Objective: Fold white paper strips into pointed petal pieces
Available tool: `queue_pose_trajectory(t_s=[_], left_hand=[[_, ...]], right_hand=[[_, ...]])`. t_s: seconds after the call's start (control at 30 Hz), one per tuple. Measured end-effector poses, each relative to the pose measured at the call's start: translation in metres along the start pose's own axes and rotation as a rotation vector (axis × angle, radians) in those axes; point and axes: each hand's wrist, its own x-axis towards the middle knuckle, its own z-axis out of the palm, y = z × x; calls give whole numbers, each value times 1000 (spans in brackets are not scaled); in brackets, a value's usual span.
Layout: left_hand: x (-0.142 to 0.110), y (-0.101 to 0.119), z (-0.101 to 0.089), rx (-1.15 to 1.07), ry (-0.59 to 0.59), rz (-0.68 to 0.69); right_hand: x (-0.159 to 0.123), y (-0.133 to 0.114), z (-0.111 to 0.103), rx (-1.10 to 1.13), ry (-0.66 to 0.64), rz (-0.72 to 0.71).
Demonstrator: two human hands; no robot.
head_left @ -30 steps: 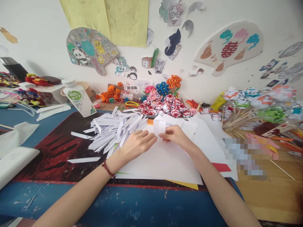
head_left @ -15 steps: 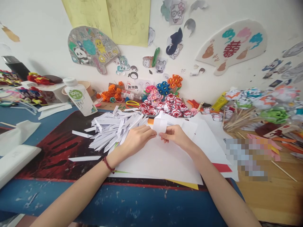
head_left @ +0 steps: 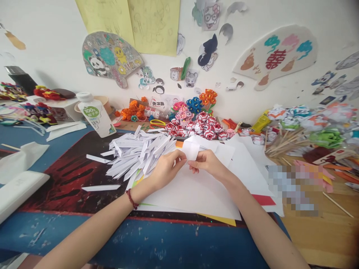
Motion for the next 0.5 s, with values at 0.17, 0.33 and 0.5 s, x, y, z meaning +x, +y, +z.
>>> queue_pose_trajectory(t_s=[0.17, 0.33, 0.5], left_hand=[[0, 5, -1, -114, 37, -38], [0, 5, 1, -188, 48, -92], [-1, 4, 2, -213, 50, -111]], right_hand=[[0, 0, 3, 17, -14, 11], [0, -1, 7, 26, -44, 13], [-1, -1, 8, 33, -55, 24]])
